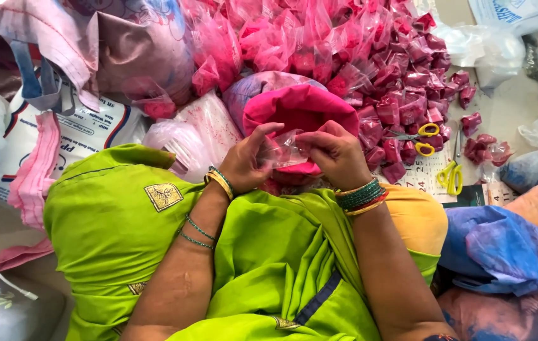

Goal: The person packages pink powder into small plastic bags using a spoon.

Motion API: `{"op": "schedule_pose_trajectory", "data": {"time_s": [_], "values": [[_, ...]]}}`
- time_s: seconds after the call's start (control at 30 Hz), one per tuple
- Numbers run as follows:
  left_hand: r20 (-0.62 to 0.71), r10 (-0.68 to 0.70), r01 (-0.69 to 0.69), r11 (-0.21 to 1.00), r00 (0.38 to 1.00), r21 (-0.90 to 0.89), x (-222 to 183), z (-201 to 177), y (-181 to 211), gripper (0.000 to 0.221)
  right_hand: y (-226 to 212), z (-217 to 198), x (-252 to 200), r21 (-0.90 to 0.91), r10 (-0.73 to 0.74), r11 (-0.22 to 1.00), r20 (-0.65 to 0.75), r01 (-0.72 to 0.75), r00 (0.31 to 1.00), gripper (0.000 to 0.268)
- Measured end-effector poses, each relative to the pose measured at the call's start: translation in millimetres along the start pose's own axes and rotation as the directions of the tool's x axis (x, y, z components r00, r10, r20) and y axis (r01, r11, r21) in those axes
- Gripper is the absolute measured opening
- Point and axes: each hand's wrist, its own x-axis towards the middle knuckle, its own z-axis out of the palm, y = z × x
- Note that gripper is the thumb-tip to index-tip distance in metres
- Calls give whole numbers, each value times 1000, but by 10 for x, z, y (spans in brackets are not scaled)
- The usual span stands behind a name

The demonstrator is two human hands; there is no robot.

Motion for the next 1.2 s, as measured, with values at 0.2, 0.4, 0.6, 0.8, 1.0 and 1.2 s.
{"op": "schedule_pose_trajectory", "data": {"time_s": [0.2, 0.4, 0.6, 0.8, 1.0, 1.2], "values": [[-17, 79, -79, 996, 997, -34, -14, 6, -66, 73, 55, -80, -26, 180, -14, 983, -94, 31, 996, 34], [-19, 6, -6, 1000, 1000, -20, 1, -58, -23, 72, 467, -185, -72, -302, 525, 773, -191, -558, 830, 27], [-129, -17, 12, 999, 991, -40, 6, -94, -95, 70, 872, 52, -140, -586, 746, 544, 12, -600, 665, 54], [-144, -38, 37, 999, 989, -12, 5, -128, -111, 69, 705, 74, -50, -285, 810, 557, -20, -780, 586, 24], [-193, -37, 41, 999, 980, 15, 16, -153, -102, 71, 1013, 123, -75, 491, 568, 772, -250, -403, 784, 16], [-188, -46, 52, 998, 981, 23, 13, -133, -140, 71, 1051, 112, -41, 312, 474, 876, -420, -368, 774, 16]]}}
